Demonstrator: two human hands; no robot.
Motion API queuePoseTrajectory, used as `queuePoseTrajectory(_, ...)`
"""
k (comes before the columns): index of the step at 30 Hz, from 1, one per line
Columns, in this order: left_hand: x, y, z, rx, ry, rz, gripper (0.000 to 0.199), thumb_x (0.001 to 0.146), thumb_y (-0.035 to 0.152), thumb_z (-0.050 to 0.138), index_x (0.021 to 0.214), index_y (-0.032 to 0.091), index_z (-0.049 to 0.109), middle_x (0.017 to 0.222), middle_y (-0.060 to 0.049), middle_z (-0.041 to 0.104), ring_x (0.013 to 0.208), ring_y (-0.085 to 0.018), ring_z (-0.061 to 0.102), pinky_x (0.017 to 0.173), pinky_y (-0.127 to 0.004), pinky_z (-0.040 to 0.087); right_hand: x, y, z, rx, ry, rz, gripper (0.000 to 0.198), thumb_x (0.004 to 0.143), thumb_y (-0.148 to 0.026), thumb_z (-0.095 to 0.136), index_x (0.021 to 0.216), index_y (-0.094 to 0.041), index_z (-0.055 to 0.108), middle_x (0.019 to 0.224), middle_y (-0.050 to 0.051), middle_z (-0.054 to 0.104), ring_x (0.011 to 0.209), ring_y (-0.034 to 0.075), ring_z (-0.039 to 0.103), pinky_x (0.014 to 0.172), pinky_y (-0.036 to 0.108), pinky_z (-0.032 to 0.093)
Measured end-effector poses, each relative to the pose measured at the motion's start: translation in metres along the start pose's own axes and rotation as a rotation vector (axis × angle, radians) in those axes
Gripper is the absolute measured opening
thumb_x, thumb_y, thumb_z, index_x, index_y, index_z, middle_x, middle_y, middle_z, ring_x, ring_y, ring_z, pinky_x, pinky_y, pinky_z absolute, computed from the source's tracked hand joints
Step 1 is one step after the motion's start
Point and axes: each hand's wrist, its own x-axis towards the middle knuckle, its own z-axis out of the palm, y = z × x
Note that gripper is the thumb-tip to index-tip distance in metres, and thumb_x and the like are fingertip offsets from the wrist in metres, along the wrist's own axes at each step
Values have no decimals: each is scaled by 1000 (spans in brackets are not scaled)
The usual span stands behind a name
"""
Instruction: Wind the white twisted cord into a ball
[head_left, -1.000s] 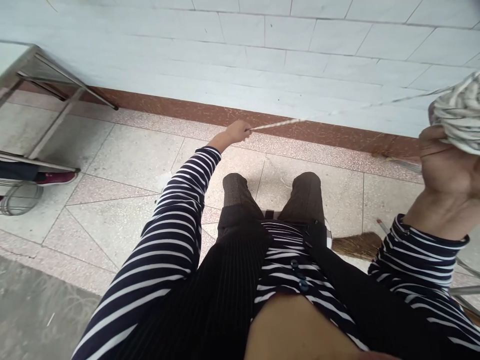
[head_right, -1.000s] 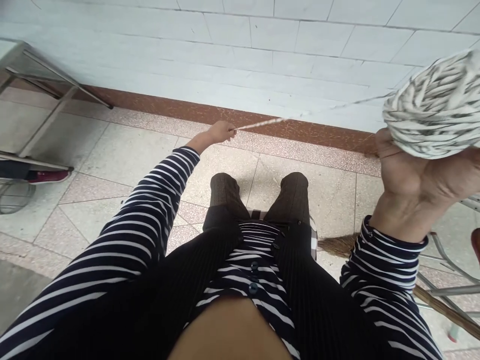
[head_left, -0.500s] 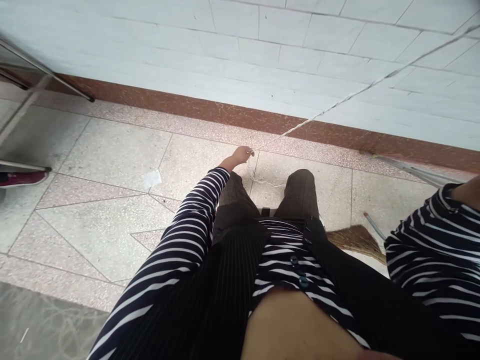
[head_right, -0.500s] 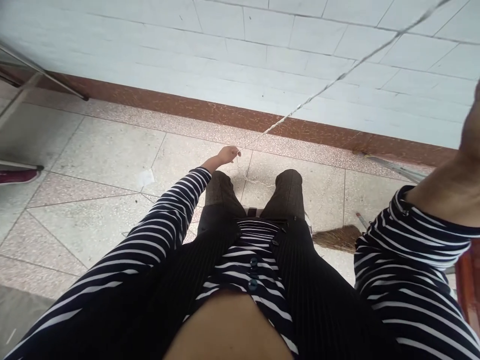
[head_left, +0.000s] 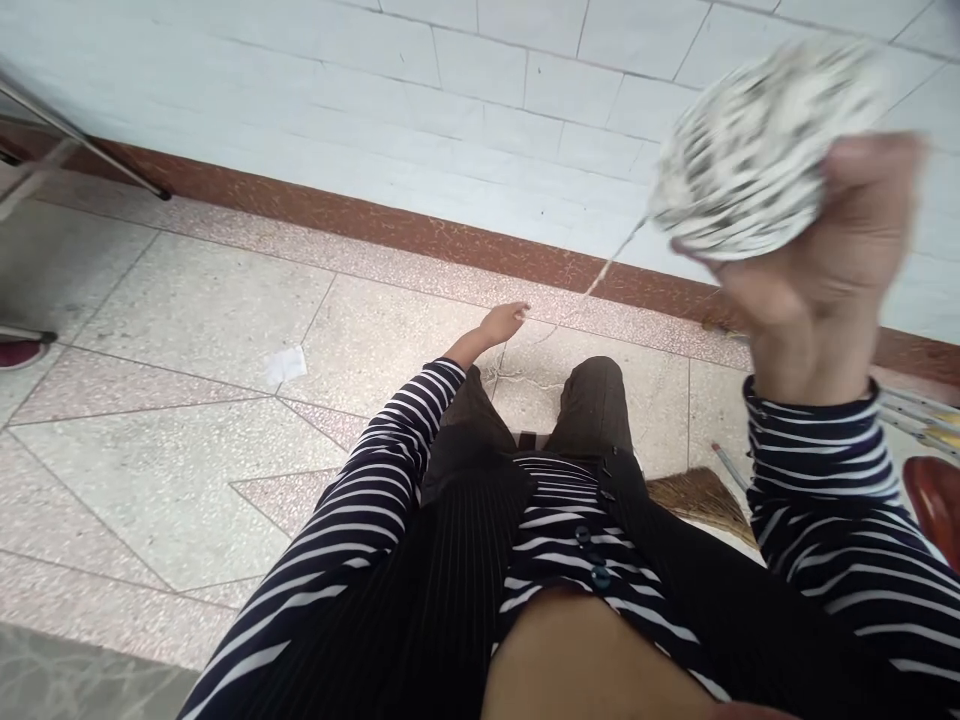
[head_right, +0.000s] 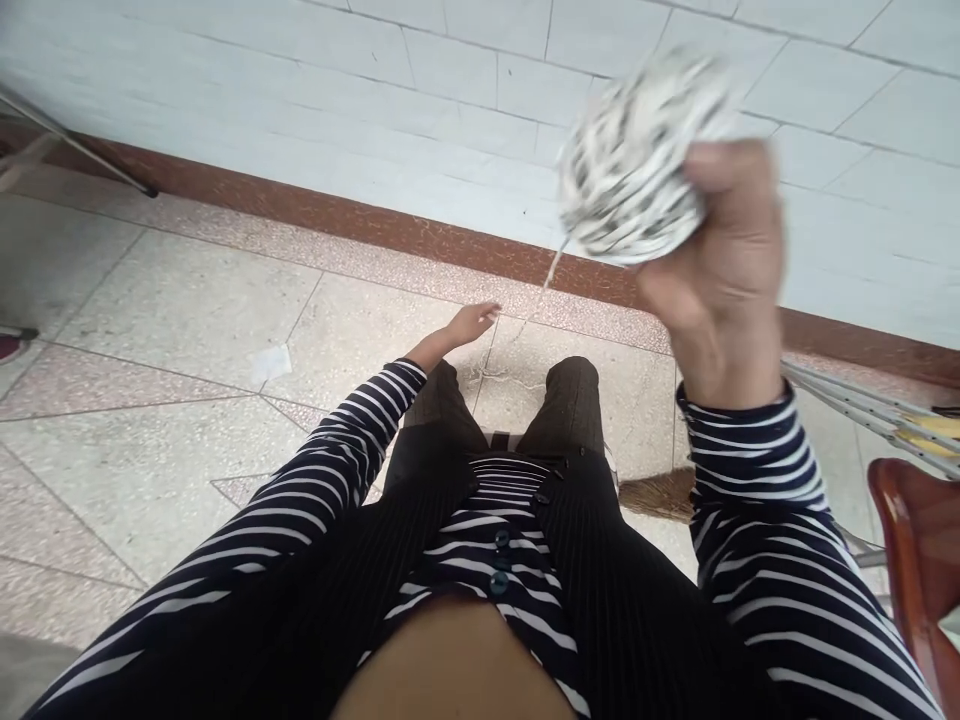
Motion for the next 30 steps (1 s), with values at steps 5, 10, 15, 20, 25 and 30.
queuePoseTrajectory(5, -9, 80, -17, -601, 273, 388, 39, 112, 46, 53, 133, 22, 76, 135, -11, 78, 134, -25, 68, 117, -43, 52, 6, 78, 19, 180, -38, 301, 49, 61, -33, 93, 104, -33, 69, 108, -2, 80, 131, 34, 70, 101, 56, 70)
queuePoseTrajectory(10, -27, 108, -23, -780, 306, 415, 31, 107, 46, 67, 113, 19, 80, 114, -8, 81, 121, -25, 71, 109, -44, 54, 4, 108, 8, 200, -49, 413, 57, 64, -37, 90, 117, -39, 70, 112, -1, 81, 125, 35, 73, 90, 55, 73)
queuePoseTrajectory(15, -40, 88, -8, -697, 284, 371, 33, 107, 34, 60, 84, 18, 78, 93, -4, 80, 94, -17, 73, 96, -32, 54, -5, 111, -3, 269, -10, 373, 60, 65, -38, 88, 122, -42, 70, 107, -3, 82, 123, 35, 74, 82, 53, 73)
queuePoseTrajectory(20, -57, 69, 16, -570, 221, 172, 33, 99, 22, 54, 76, 17, 77, 74, -2, 74, 70, -14, 63, 77, -27, 50, -18, 105, -21, 297, 43, 300, 62, 62, -40, 89, 121, -47, 72, 109, -3, 82, 125, 37, 73, 75, 53, 72)
queuePoseTrajectory(25, -66, 67, 30, -597, 232, 187, 28, 99, 24, 53, 88, 18, 77, 97, -6, 81, 95, -17, 73, 96, -30, 54, -39, 100, -34, 368, 56, 208, 70, 61, -43, 90, 128, -52, 71, 112, -3, 82, 123, 35, 74, 65, 45, 71)
queuePoseTrajectory(30, -62, 88, 38, -656, 264, 349, 33, 102, 44, 69, 126, 23, 74, 137, -10, 76, 127, -23, 70, 111, -35, 51, -57, 120, -20, 322, 97, 312, 68, 62, -45, 86, 128, -43, 71, 107, -1, 81, 122, 34, 74, 68, 44, 73)
